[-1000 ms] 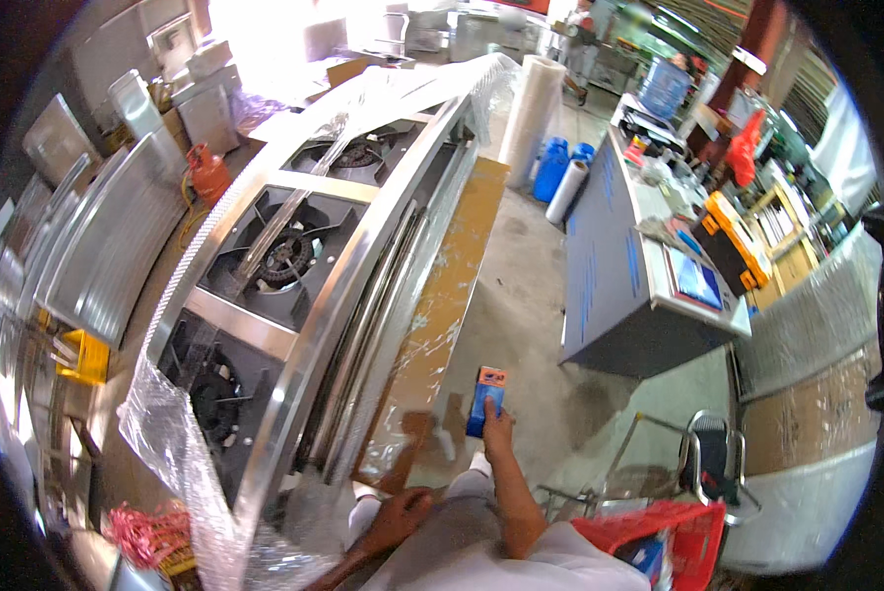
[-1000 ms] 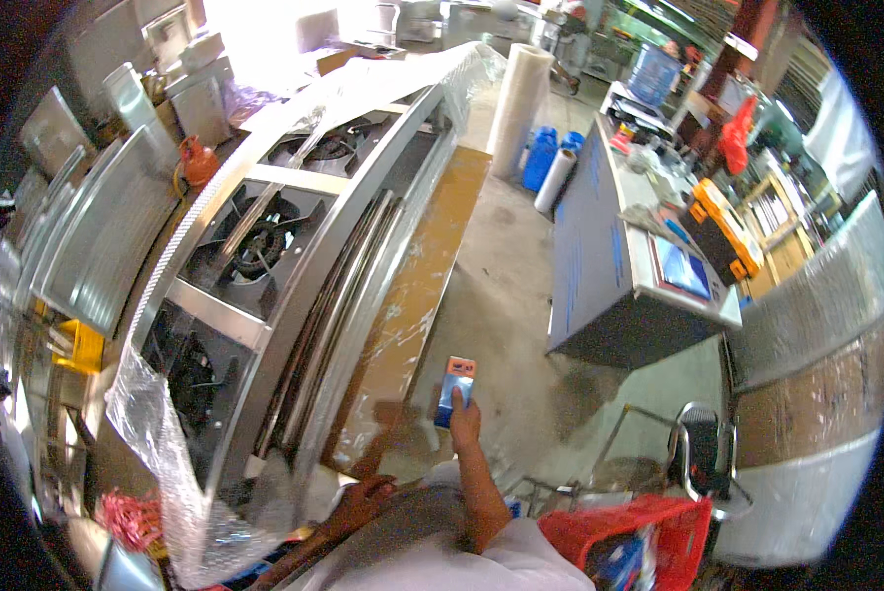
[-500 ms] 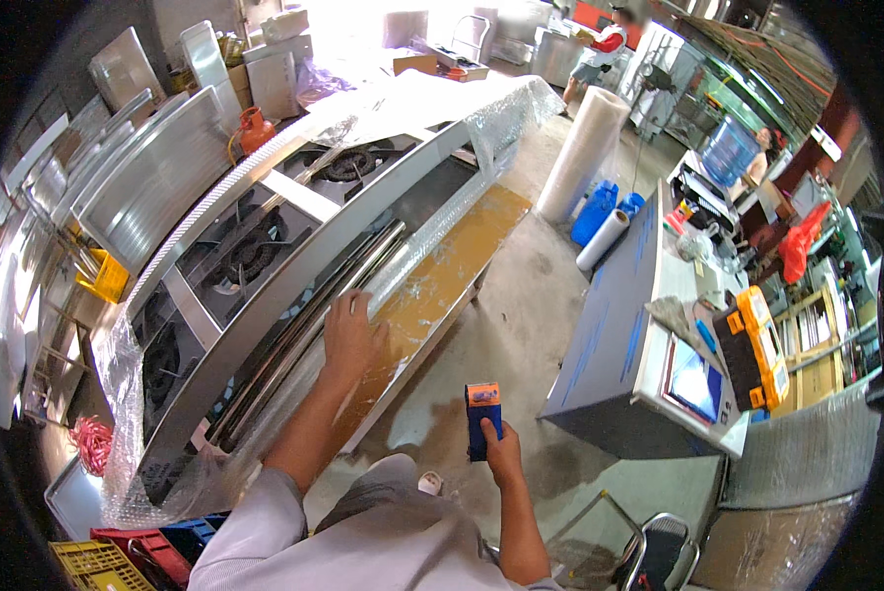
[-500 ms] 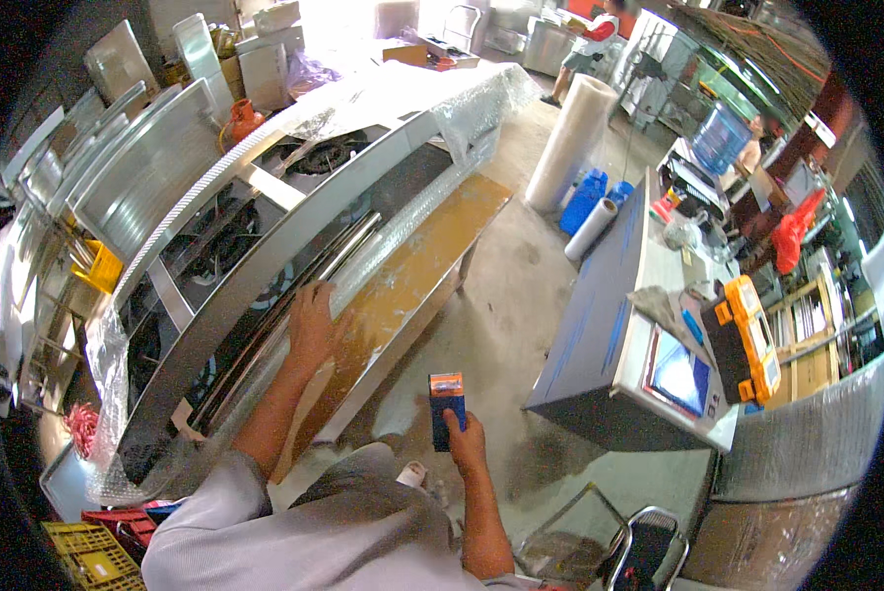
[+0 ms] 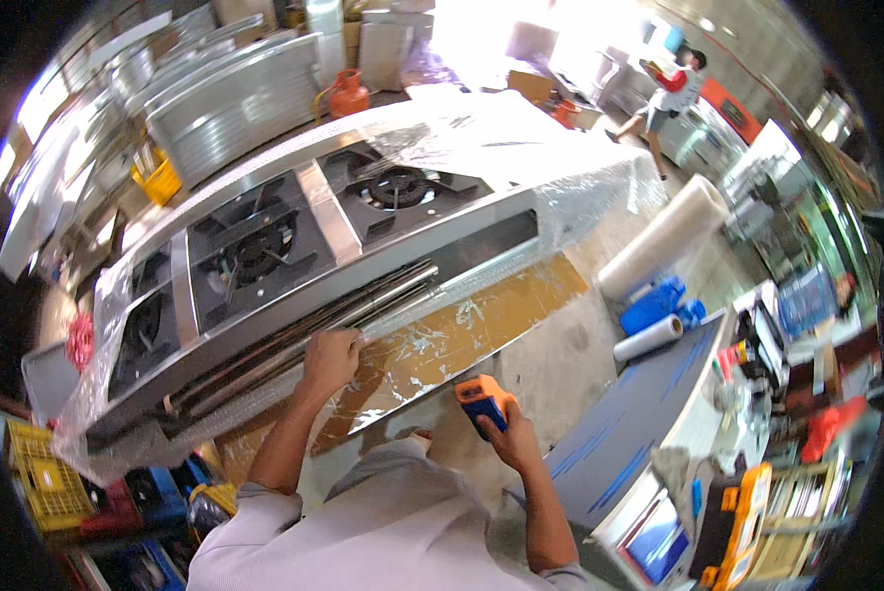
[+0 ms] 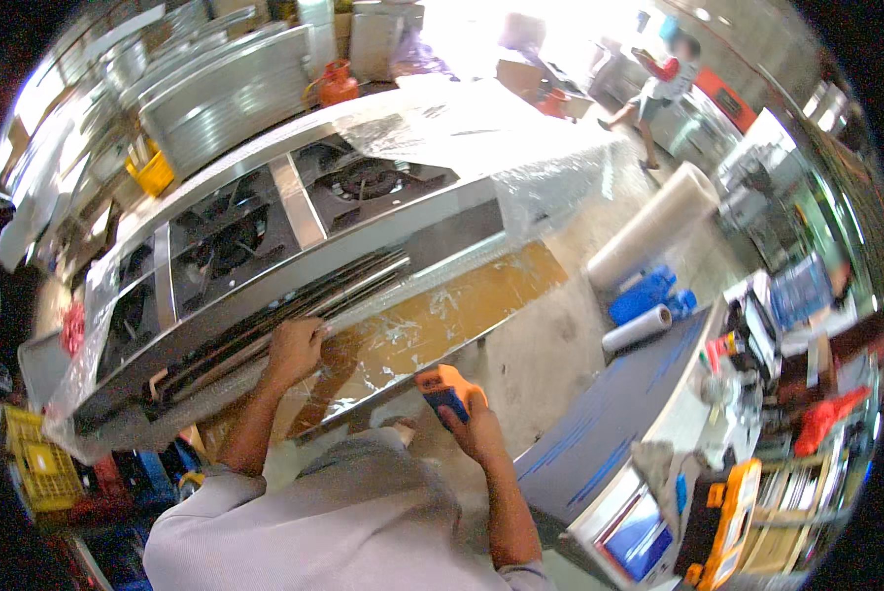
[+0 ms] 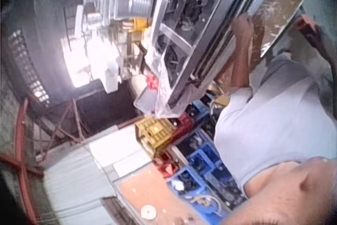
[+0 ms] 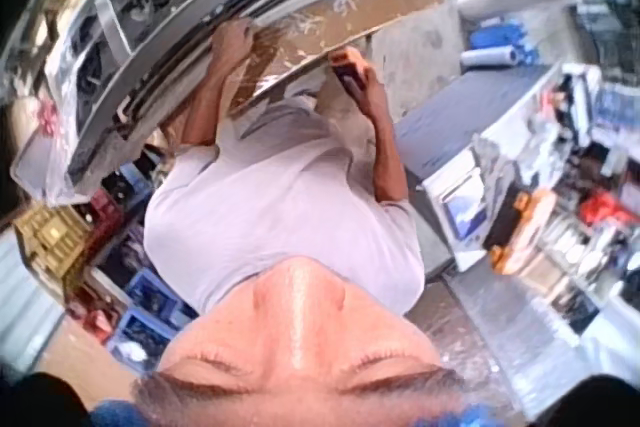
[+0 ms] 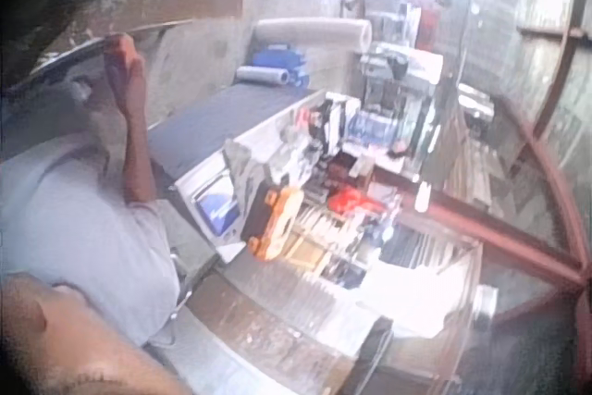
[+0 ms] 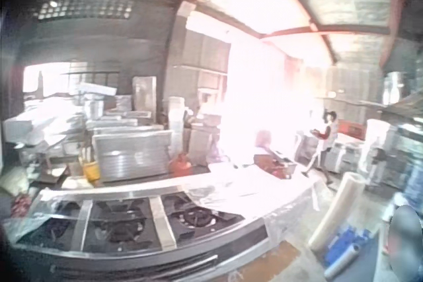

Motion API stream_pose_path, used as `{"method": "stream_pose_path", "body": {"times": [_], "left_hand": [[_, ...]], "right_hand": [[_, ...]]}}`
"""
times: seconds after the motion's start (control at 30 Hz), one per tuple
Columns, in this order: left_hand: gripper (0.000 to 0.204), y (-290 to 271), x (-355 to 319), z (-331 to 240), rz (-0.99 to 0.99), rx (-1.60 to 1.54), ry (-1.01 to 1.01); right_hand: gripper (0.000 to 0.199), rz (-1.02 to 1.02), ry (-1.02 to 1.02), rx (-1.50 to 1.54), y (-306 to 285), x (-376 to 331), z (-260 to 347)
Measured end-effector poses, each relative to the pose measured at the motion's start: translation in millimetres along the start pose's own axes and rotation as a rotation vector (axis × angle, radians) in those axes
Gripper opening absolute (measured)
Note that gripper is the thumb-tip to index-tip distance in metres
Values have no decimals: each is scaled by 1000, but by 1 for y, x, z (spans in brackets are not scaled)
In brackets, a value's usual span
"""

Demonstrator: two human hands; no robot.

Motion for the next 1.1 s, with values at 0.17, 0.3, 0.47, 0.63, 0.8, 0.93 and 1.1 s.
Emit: {"method": "stream_pose_path", "body": {"times": [0.17, 0.3, 0.47, 0.63, 0.8, 0.93, 1.1], "left_hand": [[28, 13, -15, 9, -26, -18, -87], [28, 25, -30, 1, -39, -6, -189], [23, 20, -49, -3, -24, 25, -335], [29, 25, -48, -17, 64, 69, -210], [23, 18, -53, -24, 7, 49, -190], [24, 17, -46, -20, 39, 40, -167], [29, 17, -37, -13, 159, -25, -181]], "right_hand": [[62, 356, -517, -108, 24, 73, 34], [52, 830, 261, 691, 82, 90, -6], [38, 847, 989, 1807, 136, 47, 14], [35, 596, 415, 1701, 224, 55, -18], [47, 560, 878, 2243, 224, 46, 20], [57, 459, 273, 1585, 171, 53, 24], [69, 505, 925, 2107, 150, 46, 22]]}}
Point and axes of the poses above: each hand's wrist, its own x-axis towards the middle knuckle, its own y-axis out of the palm, z = x × y, the point moved 6 cm from there along x, towards the middle knuckle, and after that the axes turned 2 degrees about -z, right-handed, at the moved point
